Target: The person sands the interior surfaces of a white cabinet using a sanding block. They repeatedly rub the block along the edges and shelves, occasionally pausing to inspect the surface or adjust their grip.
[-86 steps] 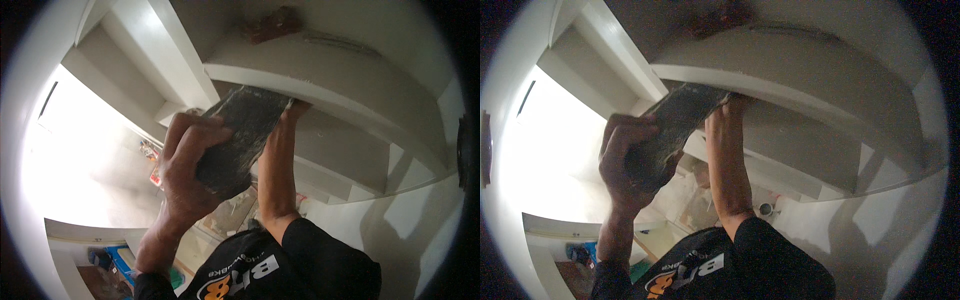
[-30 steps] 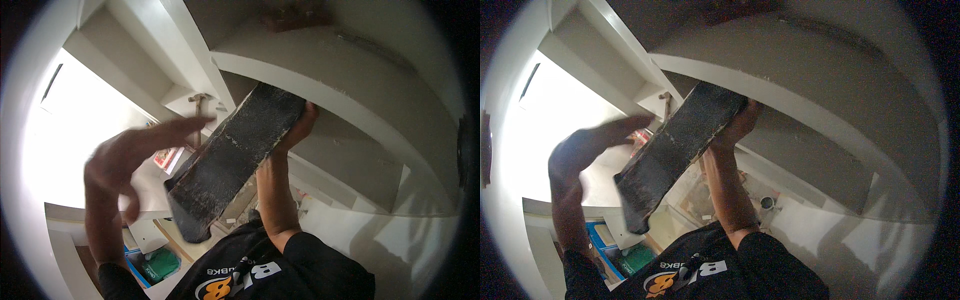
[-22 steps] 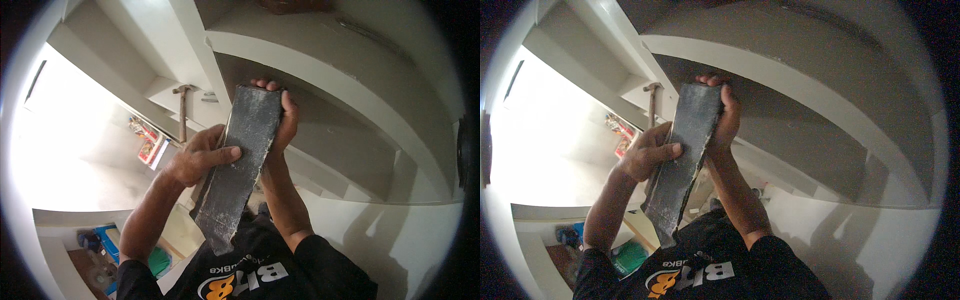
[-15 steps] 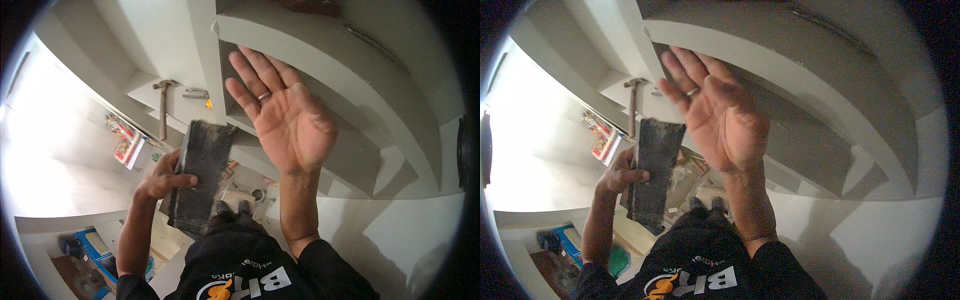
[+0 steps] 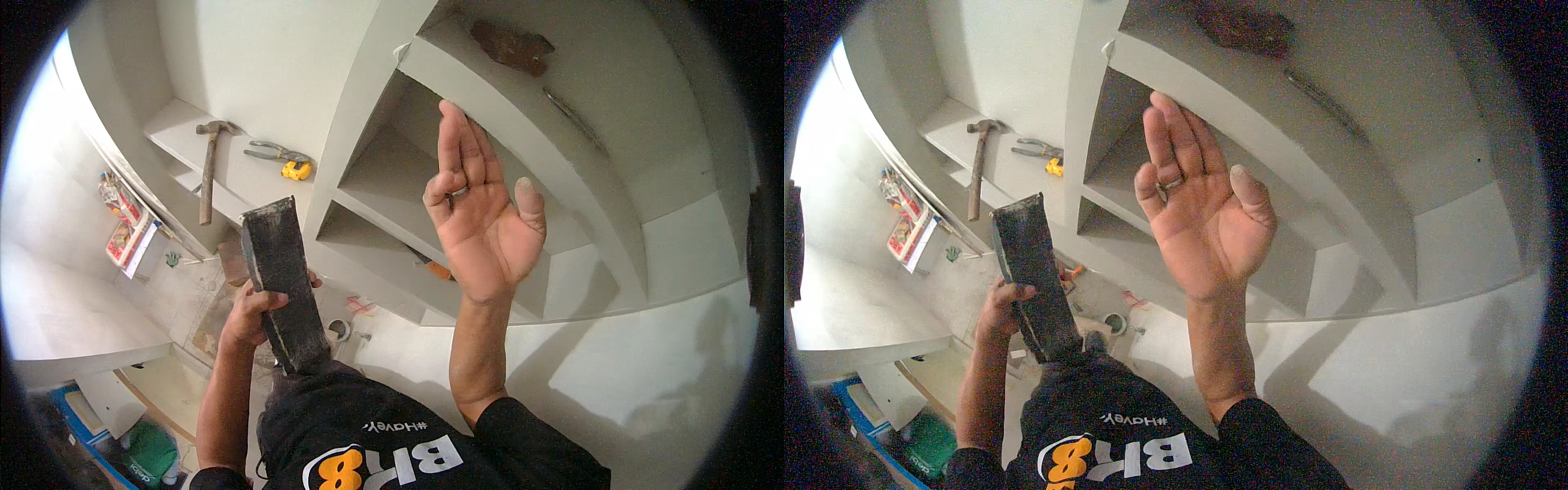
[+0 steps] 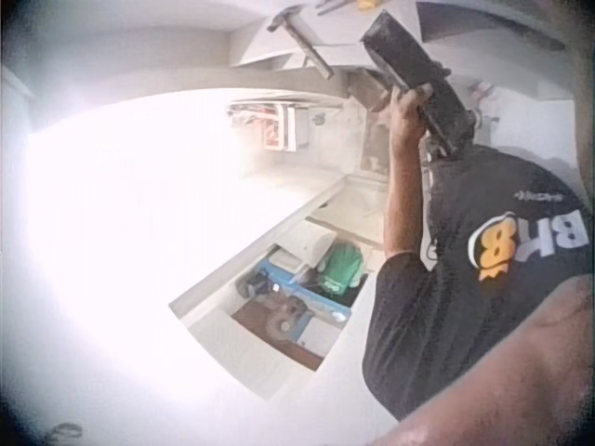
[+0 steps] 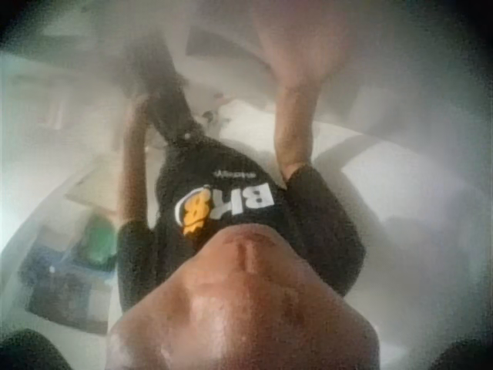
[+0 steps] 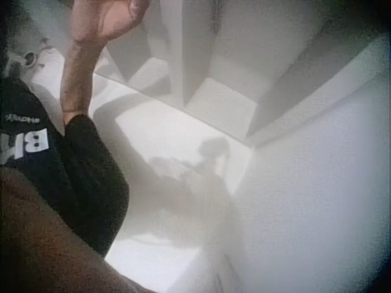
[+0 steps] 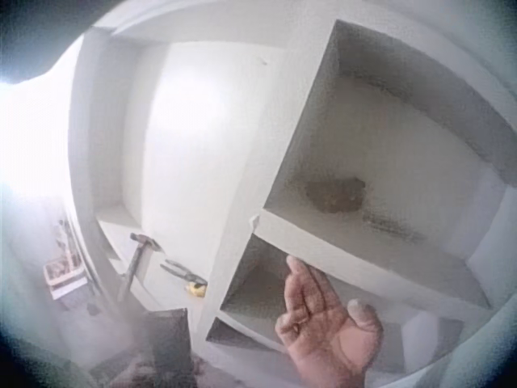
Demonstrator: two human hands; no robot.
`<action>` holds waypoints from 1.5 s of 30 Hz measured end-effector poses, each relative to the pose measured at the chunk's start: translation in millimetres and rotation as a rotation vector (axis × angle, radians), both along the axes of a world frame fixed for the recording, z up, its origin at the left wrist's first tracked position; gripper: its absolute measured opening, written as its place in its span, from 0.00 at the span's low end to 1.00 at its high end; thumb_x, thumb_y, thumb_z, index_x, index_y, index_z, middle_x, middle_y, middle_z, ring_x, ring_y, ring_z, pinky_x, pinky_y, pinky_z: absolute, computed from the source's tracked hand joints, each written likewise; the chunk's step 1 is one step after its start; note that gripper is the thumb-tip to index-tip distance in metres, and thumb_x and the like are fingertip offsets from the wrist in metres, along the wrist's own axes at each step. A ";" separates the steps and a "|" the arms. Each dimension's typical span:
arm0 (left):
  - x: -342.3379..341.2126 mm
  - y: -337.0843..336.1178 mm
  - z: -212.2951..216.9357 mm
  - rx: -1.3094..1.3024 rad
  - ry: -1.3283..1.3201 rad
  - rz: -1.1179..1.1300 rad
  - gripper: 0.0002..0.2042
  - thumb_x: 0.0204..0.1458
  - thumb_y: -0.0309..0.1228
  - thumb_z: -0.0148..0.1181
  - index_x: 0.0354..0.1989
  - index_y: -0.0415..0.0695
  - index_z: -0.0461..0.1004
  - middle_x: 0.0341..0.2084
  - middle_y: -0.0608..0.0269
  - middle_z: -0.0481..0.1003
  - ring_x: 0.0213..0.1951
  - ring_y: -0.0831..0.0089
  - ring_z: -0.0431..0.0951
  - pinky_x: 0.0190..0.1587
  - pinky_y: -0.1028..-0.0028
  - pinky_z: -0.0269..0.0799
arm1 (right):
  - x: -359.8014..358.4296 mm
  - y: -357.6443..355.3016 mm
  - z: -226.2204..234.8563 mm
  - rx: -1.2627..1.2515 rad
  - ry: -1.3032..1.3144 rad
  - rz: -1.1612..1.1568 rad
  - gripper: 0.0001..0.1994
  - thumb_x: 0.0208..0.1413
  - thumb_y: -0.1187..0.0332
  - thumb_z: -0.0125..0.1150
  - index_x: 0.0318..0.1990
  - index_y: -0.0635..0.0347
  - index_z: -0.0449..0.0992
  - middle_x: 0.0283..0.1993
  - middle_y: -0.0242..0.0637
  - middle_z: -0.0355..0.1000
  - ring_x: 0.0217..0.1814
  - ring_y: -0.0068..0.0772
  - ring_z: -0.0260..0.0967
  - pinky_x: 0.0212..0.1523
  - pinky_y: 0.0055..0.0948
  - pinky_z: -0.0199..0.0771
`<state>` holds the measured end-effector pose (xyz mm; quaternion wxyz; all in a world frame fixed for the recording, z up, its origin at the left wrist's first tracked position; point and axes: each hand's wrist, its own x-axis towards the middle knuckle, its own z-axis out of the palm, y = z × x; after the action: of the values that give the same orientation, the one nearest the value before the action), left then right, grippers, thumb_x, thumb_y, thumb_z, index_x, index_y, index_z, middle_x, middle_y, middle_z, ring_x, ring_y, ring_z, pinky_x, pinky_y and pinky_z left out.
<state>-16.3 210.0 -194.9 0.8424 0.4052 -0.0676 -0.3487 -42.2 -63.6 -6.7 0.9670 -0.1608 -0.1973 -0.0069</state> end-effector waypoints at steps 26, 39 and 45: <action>-12.3 -164.6 181.2 -0.738 0.187 -0.185 0.38 0.65 0.66 0.37 0.64 0.43 0.66 0.46 0.45 0.78 0.44 0.49 0.84 0.43 0.47 0.84 | -130.3 -56.7 79.3 -2.063 -0.288 -1.790 0.22 0.63 0.57 0.66 0.53 0.68 0.79 0.62 0.52 0.75 0.68 0.50 0.69 0.68 0.46 0.66; 1.9 -173.6 185.3 -0.765 0.269 -0.170 0.36 0.64 0.66 0.40 0.58 0.41 0.70 0.38 0.45 0.78 0.33 0.51 0.85 0.30 0.54 0.84 | -84.5 -107.2 66.0 -2.472 -0.237 -1.819 0.16 0.63 0.61 0.65 0.54 0.58 0.82 0.55 0.42 0.80 0.57 0.47 0.77 0.59 0.40 0.75; 54.9 -188.4 166.4 -0.780 0.252 -0.362 0.36 0.65 0.64 0.40 0.63 0.41 0.68 0.43 0.39 0.80 0.36 0.47 0.85 0.31 0.51 0.85 | -78.3 -98.6 72.0 -2.444 -0.257 -1.799 0.17 0.61 0.58 0.67 0.53 0.57 0.83 0.54 0.41 0.81 0.56 0.47 0.78 0.57 0.41 0.76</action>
<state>38.6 21.6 -28.5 0.8592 -0.0070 -0.1606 -0.4856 -120.5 -162.2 65.3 -0.1029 -0.8988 -0.0016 -0.4262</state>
